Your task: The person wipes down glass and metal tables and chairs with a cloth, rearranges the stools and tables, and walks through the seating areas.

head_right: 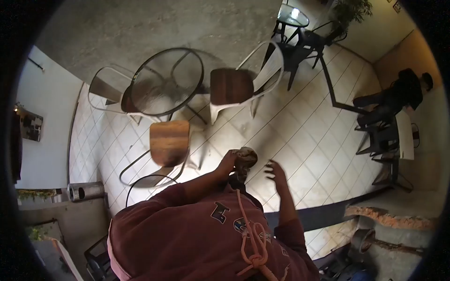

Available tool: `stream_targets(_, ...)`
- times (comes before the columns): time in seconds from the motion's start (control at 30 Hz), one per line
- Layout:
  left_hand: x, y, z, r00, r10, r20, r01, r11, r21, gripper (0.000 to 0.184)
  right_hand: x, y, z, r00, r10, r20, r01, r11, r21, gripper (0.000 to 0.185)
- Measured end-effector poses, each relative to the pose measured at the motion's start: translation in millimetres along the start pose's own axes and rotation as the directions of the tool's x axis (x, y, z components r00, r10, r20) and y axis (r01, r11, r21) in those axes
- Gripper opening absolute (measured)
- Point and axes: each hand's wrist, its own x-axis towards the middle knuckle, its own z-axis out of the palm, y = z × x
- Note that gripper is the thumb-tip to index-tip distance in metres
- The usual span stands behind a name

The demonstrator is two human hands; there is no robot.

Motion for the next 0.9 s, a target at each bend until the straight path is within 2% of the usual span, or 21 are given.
stream_targets(0.03,31,8,20,0.991,-0.133,-0.008,0.131,0.984,-0.122,0.042,8,-20,0,0.996,0.082,0.032,-0.083,0.995,0.048,0.05)
stream_targets(0.07,43,35,45,0.99,-0.14,0.033,0.142,0.987,-0.081,0.044,19,-34,-4,0.988,0.149,0.049,-0.154,0.981,0.116,0.051)
stream_targets(0.1,53,59,71,0.986,-0.152,0.072,0.155,0.987,-0.037,0.047,28,-47,-14,0.988,0.135,0.073,-0.145,0.978,0.15,0.052)
stream_targets(0.13,89,38,79,0.986,-0.087,0.145,0.087,0.996,0.007,0.054,36,-58,-27,0.988,0.123,0.097,-0.14,0.972,0.189,0.052)
stream_targets(0.17,103,49,98,0.969,-0.112,0.218,0.091,0.99,0.107,0.056,45,-67,-44,0.988,0.119,0.094,-0.136,0.971,0.199,0.052)
stream_targets(0.2,118,62,115,0.947,-0.141,0.287,0.082,0.975,0.207,0.058,57,-76,-62,0.982,0.132,0.137,-0.168,0.939,0.301,0.052)
stream_targets(0.23,133,75,132,0.92,-0.129,0.371,0.028,0.963,0.266,0.058,70,-85,-82,0.974,0.137,0.182,-0.2,0.897,0.394,0.052)
stream_targets(0.27,158,68,145,0.896,-0.023,0.443,-0.109,0.956,0.271,0.059,84,-90,-102,0.971,0.16,0.178,-0.23,0.832,0.505,0.047)
stream_targets(0.3,179,74,160,0.856,0.081,0.511,-0.245,0.933,0.263,0.059,95,-106,-117,0.972,0.149,0.184,-0.224,0.835,0.503,0.047)
stream_targets(0.37,220,88,185,0.843,0.043,0.536,-0.231,0.929,0.289,0.056,114,-133,-147,0.984,0.078,0.159,-0.165,0.727,0.666,0.042)
stream_targets(0.43,264,99,213,0.8,0.095,0.592,-0.404,0.815,0.415,0.05,149,-144,-197,0.985,0.095,0.143,-0.168,0.697,0.697,0.041)
stream_targets(0.5,317,92,236,0.83,0.032,0.557,-0.23,0.929,0.29,0.044,177,-156,-256,0.997,-0.015,0.072,-0.032,0.794,0.607,0.039)
stream_targets(0.53,349,80,242,0.888,0.083,0.452,-0.261,0.901,0.346,0.041,187,-169,-289,0.998,-0.057,0.04,0.019,0.774,0.633,0.039)
stream_targets(0.57,358,100,256,0.955,0.004,0.295,-0.094,0.953,0.29,0.038,200,-170,-328,0.999,-0.047,0.02,0.026,0.795,0.606,0.039)
stream_targets(0.67,413,118,281,0.999,0.041,0.003,-0.041,0.978,0.205,0.038,251,-213,-429,0.997,-0.044,-0.062,0.071,0.809,0.583,0.038)
stream_targets(0.7,435,122,285,0.995,0.095,0.006,-0.095,0.985,0.147,0.038,265,-227,-457,0.997,-0.026,-0.078,0.065,0.819,0.57,0.038)
stream_targets(0.77,461,147,303,0.995,0.068,-0.07,-0.054,0.981,0.189,0.037,316,-238,-527,0.995,-0.023,-0.093,0.068,0.852,0.52,0.038)
stream_targets(0.9,536,167,332,0.977,0.045,-0.207,-0.019,0.992,0.125,0.03,408,-322,-589,0.993,-0.109,-0.047,0.118,0.837,0.535,0.041)
